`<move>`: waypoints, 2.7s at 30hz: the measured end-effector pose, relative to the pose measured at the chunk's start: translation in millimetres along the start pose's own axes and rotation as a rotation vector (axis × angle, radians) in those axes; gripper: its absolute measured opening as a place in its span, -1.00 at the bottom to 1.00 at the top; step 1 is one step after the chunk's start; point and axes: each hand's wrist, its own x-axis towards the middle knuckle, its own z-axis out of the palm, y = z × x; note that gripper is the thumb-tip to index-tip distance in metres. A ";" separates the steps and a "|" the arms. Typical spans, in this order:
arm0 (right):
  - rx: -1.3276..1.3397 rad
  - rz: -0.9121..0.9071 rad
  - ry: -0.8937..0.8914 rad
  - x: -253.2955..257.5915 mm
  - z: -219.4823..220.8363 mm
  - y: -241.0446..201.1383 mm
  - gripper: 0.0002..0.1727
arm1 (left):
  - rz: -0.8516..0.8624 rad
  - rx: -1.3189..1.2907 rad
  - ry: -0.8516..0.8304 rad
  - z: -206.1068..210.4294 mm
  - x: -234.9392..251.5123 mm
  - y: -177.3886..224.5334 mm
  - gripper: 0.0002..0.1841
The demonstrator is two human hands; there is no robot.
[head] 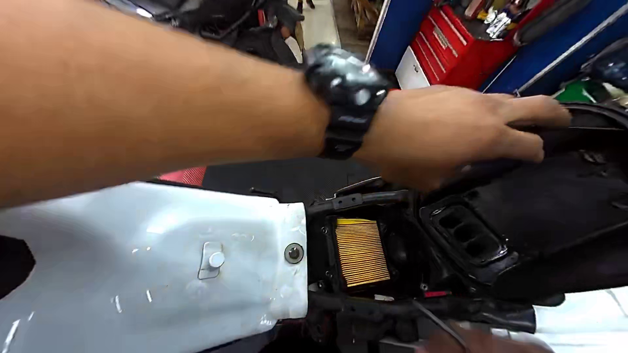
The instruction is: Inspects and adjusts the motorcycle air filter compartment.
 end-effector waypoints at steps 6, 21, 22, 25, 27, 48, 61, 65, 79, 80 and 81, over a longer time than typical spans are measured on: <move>-0.720 -0.027 -0.318 108.7 -4.0 34.5 -0.75 | 0.276 -0.030 0.435 58.9 57.2 -158.2 -0.64; -1.006 0.119 -0.235 127.8 -18.9 43.2 -0.83 | -0.684 0.447 -0.169 -26.7 9.6 35.4 -0.76; -1.012 0.111 -0.232 128.6 -14.0 42.6 -0.82 | -0.829 0.476 -0.179 -25.5 5.6 45.6 -0.75; -1.018 0.089 -0.218 129.7 -3.1 42.1 -0.81 | -1.165 0.368 0.113 -12.0 -32.5 107.0 -0.85; -0.990 0.065 -0.225 132.1 -2.3 46.3 -0.83 | -1.353 0.211 0.256 32.6 -62.2 164.9 -0.83; -1.103 -0.042 -0.376 132.9 37.4 86.9 -0.84 | -1.740 -0.487 -0.078 127.4 -60.7 185.2 -0.42; -1.147 -0.078 -0.388 134.5 34.6 95.6 -0.82 | -1.717 -0.469 -0.074 135.9 -62.5 184.0 -0.37; -1.177 -0.086 -0.397 132.8 33.4 95.2 -0.80 | -1.734 -0.470 -0.016 138.5 -62.7 185.3 -0.38; -1.112 -0.177 -0.365 124.6 27.9 98.0 -0.73 | -1.728 -0.566 0.087 134.6 -68.8 186.9 -0.39; -1.118 -0.175 -0.367 124.0 28.1 97.9 -0.73 | -1.722 -0.581 0.071 133.2 -69.4 186.5 -0.40; -1.126 -0.176 -0.370 123.6 28.3 98.0 -0.73 | -1.720 -0.587 0.056 132.6 -69.5 186.0 -0.40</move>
